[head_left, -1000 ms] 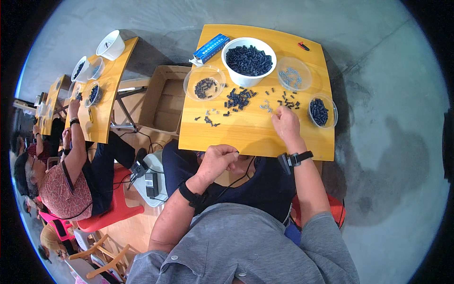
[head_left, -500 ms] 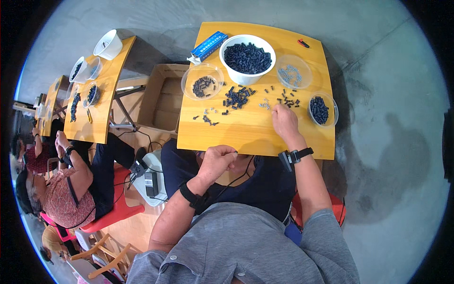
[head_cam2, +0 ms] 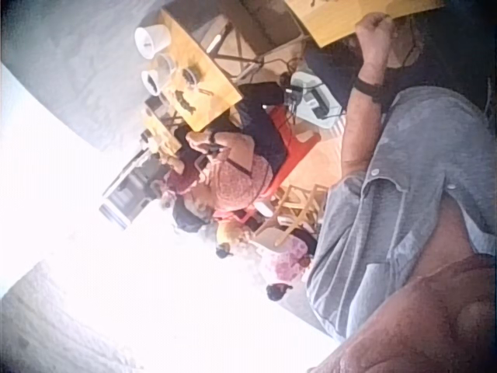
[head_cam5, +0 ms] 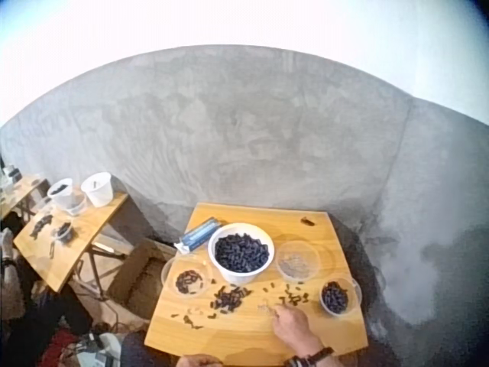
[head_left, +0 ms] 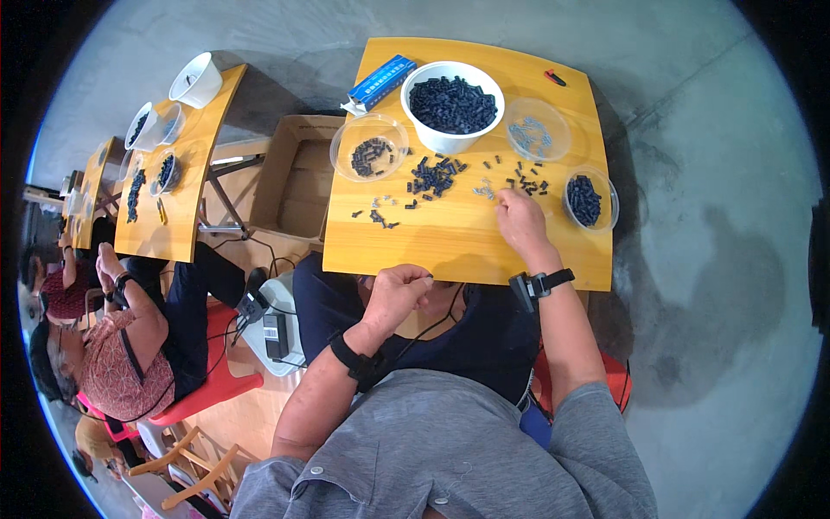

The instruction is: Assembling small black plastic parts by inserting small yellow components.

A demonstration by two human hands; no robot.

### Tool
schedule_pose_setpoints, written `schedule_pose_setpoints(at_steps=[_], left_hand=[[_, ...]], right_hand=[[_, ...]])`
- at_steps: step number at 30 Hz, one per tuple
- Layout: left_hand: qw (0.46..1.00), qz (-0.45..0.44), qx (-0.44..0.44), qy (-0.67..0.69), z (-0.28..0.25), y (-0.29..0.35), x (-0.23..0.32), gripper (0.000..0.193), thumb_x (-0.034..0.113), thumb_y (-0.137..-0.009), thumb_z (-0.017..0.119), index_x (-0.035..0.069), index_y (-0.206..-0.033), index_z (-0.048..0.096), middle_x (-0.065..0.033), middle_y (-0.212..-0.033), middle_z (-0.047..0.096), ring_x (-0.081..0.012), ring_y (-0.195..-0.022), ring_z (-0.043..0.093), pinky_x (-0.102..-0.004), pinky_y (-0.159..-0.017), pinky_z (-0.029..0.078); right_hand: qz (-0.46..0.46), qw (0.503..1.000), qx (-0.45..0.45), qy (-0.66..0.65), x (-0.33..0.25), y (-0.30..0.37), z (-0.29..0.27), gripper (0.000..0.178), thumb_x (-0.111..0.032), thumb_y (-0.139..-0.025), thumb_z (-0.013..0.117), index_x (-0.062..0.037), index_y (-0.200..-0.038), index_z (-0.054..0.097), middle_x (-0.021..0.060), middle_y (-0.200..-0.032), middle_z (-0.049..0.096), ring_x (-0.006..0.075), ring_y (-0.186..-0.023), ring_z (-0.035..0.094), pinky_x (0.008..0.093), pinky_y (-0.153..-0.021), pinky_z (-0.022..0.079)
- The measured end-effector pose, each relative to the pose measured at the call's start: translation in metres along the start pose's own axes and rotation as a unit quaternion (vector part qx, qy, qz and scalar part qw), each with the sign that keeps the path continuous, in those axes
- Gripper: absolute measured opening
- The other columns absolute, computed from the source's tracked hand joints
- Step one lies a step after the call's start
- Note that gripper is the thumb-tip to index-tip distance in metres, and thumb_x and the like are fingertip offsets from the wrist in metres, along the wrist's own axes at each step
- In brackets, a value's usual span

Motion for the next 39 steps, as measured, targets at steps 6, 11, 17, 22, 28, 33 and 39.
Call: schedule_pose_setpoints(at_steps=[6, 11, 17, 22, 28, 33, 39], left_hand=[[1.000, 0.007, -0.001, 0.023, 0.001, 0.002, 0.007, 0.015, 0.010, -0.084, 0.062, -0.002, -0.093, 0.063, -0.0021, -0.068, 0.060, -0.0073, -0.056, 0.055, -0.0197, -0.050, 0.044], [0.998, 0.020, -0.013, 0.058, 0.005, 0.007, 0.019, 0.014, 0.010, -0.085, 0.061, -0.001, -0.093, 0.063, -0.0021, -0.068, 0.060, -0.0073, -0.057, 0.055, -0.0199, -0.051, 0.044], [0.999, 0.026, -0.001, 0.030, 0.000, 0.008, 0.010, 0.013, 0.010, -0.085, 0.061, -0.001, -0.092, 0.063, -0.0019, -0.068, 0.060, -0.0073, -0.057, 0.055, -0.0200, -0.052, 0.044], [1.000, 0.024, 0.004, 0.018, 0.001, 0.010, 0.015, 0.013, 0.010, -0.085, 0.061, -0.001, -0.091, 0.063, -0.0018, -0.068, 0.060, -0.0074, -0.057, 0.054, -0.0196, -0.051, 0.043], [0.998, 0.025, 0.004, 0.063, 0.001, 0.017, 0.025, 0.014, 0.010, -0.086, 0.060, -0.001, -0.093, 0.062, -0.0018, -0.069, 0.060, -0.0072, -0.058, 0.054, -0.0198, -0.052, 0.044], [0.987, 0.098, -0.020, 0.125, 0.002, 0.024, 0.047, 0.011, 0.008, -0.089, 0.058, 0.000, -0.095, 0.062, -0.0035, -0.077, 0.063, -0.0086, -0.066, 0.058, -0.0204, -0.059, 0.046], [0.969, 0.166, -0.055, 0.173, 0.004, 0.038, 0.070, 0.012, 0.005, -0.089, 0.057, -0.001, -0.098, 0.062, -0.0052, -0.085, 0.065, -0.0104, -0.071, 0.061, -0.0224, -0.064, 0.050]], right_hand=[[-0.010, 1.000, 0.002, 0.001, 0.002, -0.002, -0.001, 0.008, -0.005, -0.076, 0.057, -0.0032, -0.083, 0.060, 0.0169, -0.079, 0.059, 0.0341, -0.076, 0.059, 0.0417, -0.067, 0.047], [0.031, 0.999, -0.024, 0.033, 0.001, -0.002, 0.002, 0.012, -0.014, -0.078, 0.058, -0.0027, -0.082, 0.059, 0.0162, -0.084, 0.060, 0.0362, -0.084, 0.058, 0.0451, -0.073, 0.047], [0.019, 0.999, -0.024, 0.035, -0.014, -0.001, -0.002, 0.013, -0.016, -0.078, 0.060, -0.0040, -0.082, 0.059, 0.0163, -0.082, 0.060, 0.0357, -0.077, 0.059, 0.0454, -0.068, 0.048], [0.007, 0.999, -0.007, 0.043, -0.007, 0.000, 0.003, 0.012, -0.016, -0.078, 0.059, -0.0039, -0.082, 0.059, 0.0165, -0.081, 0.060, 0.0359, -0.074, 0.060, 0.0455, -0.067, 0.049], [-0.003, 0.997, 0.005, 0.078, -0.006, 0.003, 0.008, 0.012, -0.012, -0.080, 0.056, -0.0015, -0.084, 0.058, 0.0168, -0.078, 0.059, 0.0363, -0.075, 0.060, 0.0462, -0.067, 0.048], [0.028, 0.999, 0.003, 0.042, 0.012, 0.005, 0.006, 0.013, -0.012, -0.081, 0.054, -0.0020, -0.085, 0.060, 0.0189, -0.082, 0.061, 0.0384, -0.080, 0.058, 0.0438, -0.072, 0.047], [0.156, 0.943, -0.013, -0.292, -0.014, 0.024, -0.014, 0.010, -0.007, -0.084, 0.057, 0.0029, -0.084, 0.058, 0.0100, -0.066, 0.059, 0.0186, -0.054, 0.059, 0.0318, -0.053, 0.048]])
Point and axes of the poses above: each hand's wrist, its own y-axis away from the middle knuckle, its own z-axis out of the palm, x = y × z, the point moved 6 cm from there along -y, towards the middle knuckle
